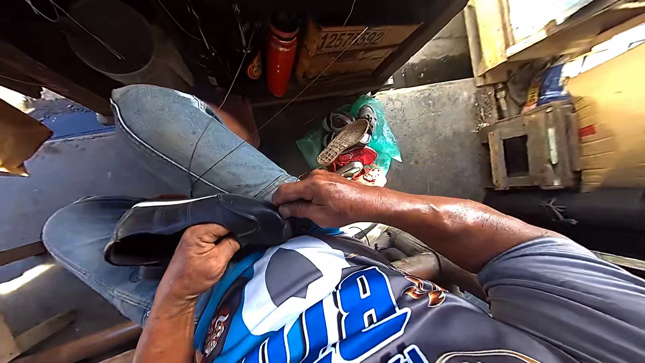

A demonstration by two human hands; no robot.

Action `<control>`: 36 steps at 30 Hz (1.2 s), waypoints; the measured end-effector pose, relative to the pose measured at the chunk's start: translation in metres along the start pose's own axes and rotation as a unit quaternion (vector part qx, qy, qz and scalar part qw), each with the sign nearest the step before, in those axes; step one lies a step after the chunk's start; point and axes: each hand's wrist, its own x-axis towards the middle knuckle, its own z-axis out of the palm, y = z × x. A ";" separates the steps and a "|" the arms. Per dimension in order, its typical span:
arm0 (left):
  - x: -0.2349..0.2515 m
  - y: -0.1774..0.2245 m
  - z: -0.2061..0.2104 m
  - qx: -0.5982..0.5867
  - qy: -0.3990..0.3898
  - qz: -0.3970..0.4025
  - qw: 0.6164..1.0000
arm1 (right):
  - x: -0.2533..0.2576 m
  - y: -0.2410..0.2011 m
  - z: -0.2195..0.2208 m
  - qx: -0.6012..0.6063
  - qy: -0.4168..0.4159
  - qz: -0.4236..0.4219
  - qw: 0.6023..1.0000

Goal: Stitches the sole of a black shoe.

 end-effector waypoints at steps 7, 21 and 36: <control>-0.005 -0.002 0.000 -0.010 0.015 -0.021 1.000 | -0.011 0.034 -0.008 0.049 0.182 0.069 0.980; -0.035 0.004 -0.008 0.262 0.214 -0.036 0.940 | -0.003 0.001 -0.009 0.459 -0.113 -0.007 0.881; -0.065 0.028 -0.035 0.202 0.185 -0.060 0.960 | 0.004 -0.023 -0.008 0.059 -0.005 0.078 0.995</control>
